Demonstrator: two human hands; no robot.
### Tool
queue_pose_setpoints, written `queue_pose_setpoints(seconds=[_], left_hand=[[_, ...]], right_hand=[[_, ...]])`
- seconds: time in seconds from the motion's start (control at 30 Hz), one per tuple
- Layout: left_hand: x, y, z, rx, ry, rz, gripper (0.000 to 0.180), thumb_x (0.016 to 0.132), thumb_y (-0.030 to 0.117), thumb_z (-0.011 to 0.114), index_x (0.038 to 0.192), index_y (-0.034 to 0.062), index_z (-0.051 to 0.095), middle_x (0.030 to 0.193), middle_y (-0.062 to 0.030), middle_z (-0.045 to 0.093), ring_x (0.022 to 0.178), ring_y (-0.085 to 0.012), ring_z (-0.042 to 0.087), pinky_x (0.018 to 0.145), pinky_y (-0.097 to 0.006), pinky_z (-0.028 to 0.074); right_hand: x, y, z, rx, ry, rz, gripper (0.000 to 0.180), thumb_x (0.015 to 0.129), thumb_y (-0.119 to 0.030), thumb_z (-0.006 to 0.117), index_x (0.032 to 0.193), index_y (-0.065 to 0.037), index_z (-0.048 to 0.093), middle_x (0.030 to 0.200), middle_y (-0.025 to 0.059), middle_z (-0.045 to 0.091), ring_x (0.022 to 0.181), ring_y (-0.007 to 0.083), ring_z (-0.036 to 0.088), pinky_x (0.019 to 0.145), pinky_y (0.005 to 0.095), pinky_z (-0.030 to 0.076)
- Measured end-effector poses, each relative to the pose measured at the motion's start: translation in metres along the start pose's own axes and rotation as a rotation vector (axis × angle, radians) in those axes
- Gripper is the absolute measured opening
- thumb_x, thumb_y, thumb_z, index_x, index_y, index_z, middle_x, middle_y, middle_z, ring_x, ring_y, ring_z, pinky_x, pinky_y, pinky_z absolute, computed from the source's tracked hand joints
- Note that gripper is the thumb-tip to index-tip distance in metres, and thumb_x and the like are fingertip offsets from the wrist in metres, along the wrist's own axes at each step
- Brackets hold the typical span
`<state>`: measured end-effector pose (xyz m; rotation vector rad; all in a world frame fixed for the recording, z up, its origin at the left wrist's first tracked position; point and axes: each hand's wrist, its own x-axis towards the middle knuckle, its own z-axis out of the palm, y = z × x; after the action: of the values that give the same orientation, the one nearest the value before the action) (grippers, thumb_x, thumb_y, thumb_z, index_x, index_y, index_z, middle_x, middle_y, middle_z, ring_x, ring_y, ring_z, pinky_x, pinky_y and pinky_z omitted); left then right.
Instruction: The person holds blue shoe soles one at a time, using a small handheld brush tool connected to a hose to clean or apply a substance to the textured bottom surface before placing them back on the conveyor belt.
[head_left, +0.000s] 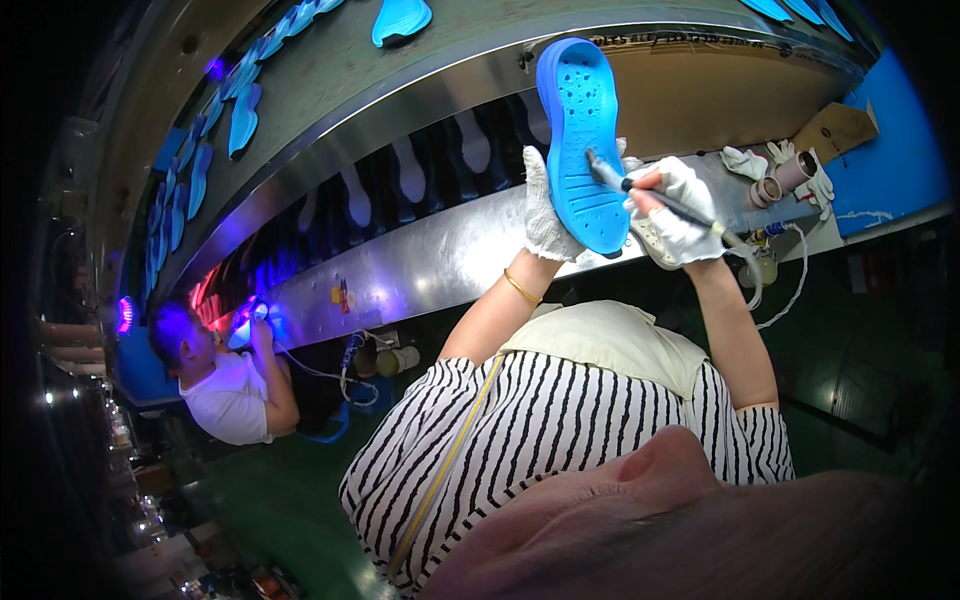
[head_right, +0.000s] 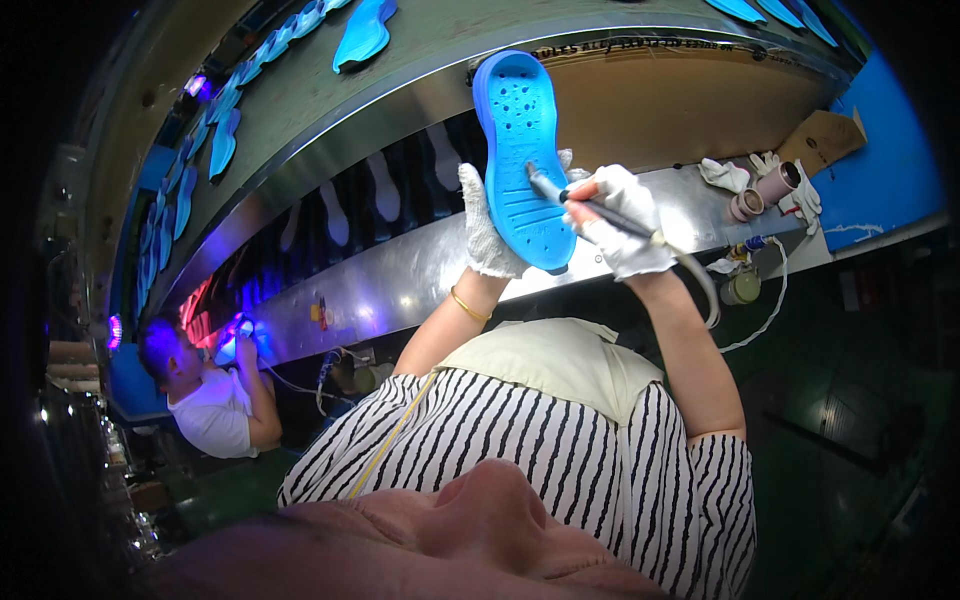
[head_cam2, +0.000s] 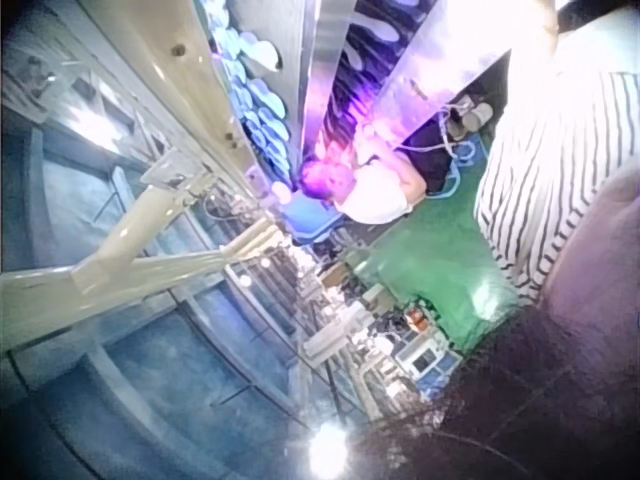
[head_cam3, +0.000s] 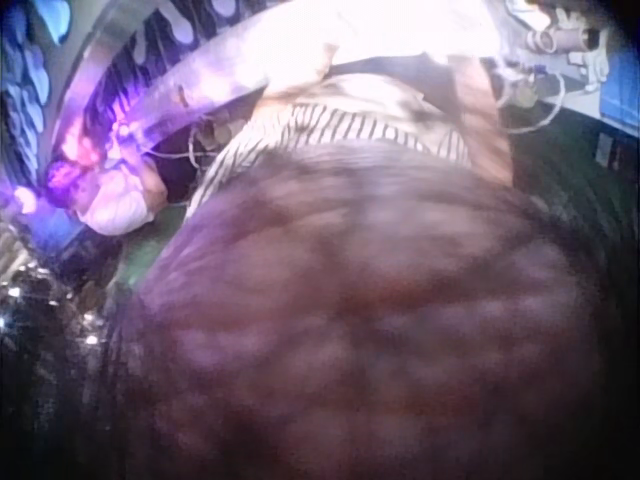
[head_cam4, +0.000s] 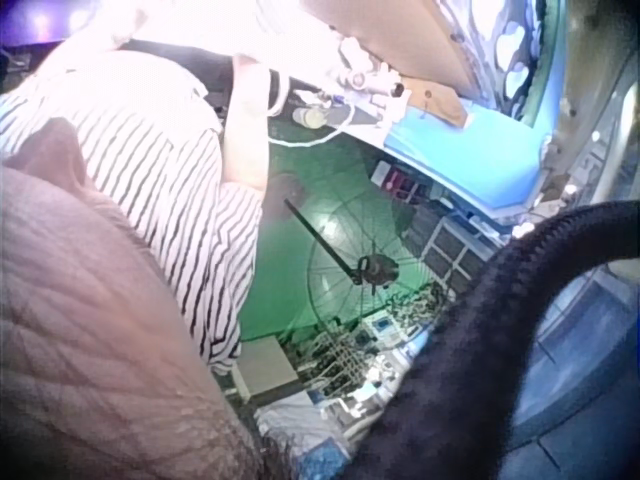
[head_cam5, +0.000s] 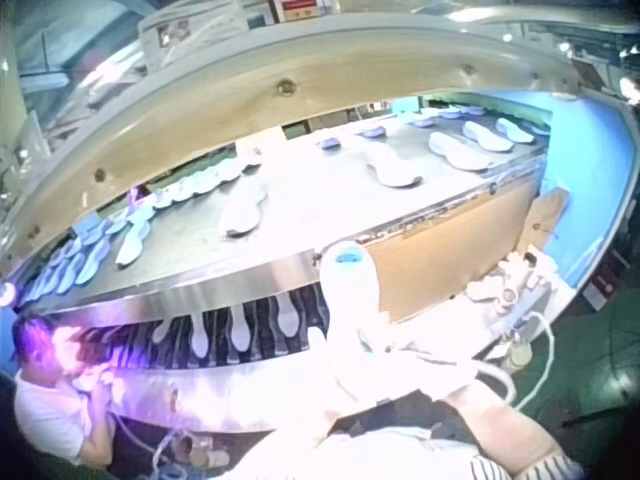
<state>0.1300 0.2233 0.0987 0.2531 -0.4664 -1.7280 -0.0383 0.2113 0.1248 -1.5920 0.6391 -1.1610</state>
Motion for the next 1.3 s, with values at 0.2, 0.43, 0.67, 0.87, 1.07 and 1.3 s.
queue_pose_setpoints(seconds=[0.2,0.43,0.67,0.87,1.07,1.3], left_hand=[[0.005,0.019,-0.013,-0.067,-0.125,0.043,0.091,0.080,0.074,0.036,0.142,0.0085,0.026,0.140,-0.0157,0.037,0.127,-0.0351,0.039,0.105,-0.049,0.032],[0.007,0.025,-0.005,-0.056,-0.140,0.100,0.091,0.080,0.072,0.040,0.143,0.0073,0.025,0.141,-0.0176,0.035,0.128,-0.0354,0.037,0.109,-0.049,0.027],[0.010,0.021,0.006,-0.126,-0.179,0.069,0.085,0.083,0.066,0.040,0.141,0.0057,0.028,0.140,-0.0203,0.036,0.126,-0.0380,0.039,0.109,-0.050,0.027],[0.011,0.025,0.012,-0.111,-0.178,-0.044,0.088,0.081,0.067,0.043,0.141,0.0042,0.027,0.139,-0.0227,0.036,0.126,-0.0397,0.039,0.109,-0.053,0.026],[0.019,0.031,0.013,-0.002,-0.180,-0.066,0.092,0.080,0.069,0.042,0.140,0.0000,0.027,0.138,-0.0253,0.035,0.124,-0.0429,0.039,0.108,-0.053,0.027],[0.014,0.039,0.014,0.056,-0.125,-0.084,0.092,0.081,0.069,0.039,0.138,-0.0019,0.030,0.136,-0.0272,0.038,0.119,-0.0419,0.045,0.105,-0.052,0.033]], right_hand=[[-0.006,0.000,0.029,0.026,-0.076,0.077,0.010,0.080,0.001,0.063,0.087,-0.001,0.057,0.079,0.0075,0.059,0.065,0.0109,0.058,0.063,0.0227,0.047],[-0.014,-0.001,0.043,-0.234,-0.098,-0.231,0.012,0.077,0.008,0.062,0.085,-0.001,0.059,0.085,0.0072,0.062,0.068,0.0101,0.058,0.063,0.0240,0.048],[-0.011,0.002,0.016,0.014,-0.079,-0.015,0.008,0.077,0.004,0.064,0.083,0.000,0.061,0.085,0.0084,0.062,0.075,0.0124,0.059,0.069,0.0246,0.048],[-0.010,-0.013,-0.001,0.097,-0.220,0.166,0.008,0.075,0.005,0.064,0.081,0.000,0.062,0.084,0.0086,0.062,0.076,0.0140,0.059,0.070,0.0263,0.048],[-0.024,-0.011,0.004,-0.159,-0.209,-0.024,0.014,0.071,0.006,0.066,0.081,-0.003,0.064,0.080,0.0066,0.063,0.073,0.0130,0.058,0.069,0.0256,0.047],[-0.024,-0.020,0.004,0.078,-0.152,0.015,0.011,0.074,0.005,0.063,0.081,-0.002,0.058,0.080,0.0053,0.059,0.068,0.0110,0.056,0.063,0.0226,0.044]])
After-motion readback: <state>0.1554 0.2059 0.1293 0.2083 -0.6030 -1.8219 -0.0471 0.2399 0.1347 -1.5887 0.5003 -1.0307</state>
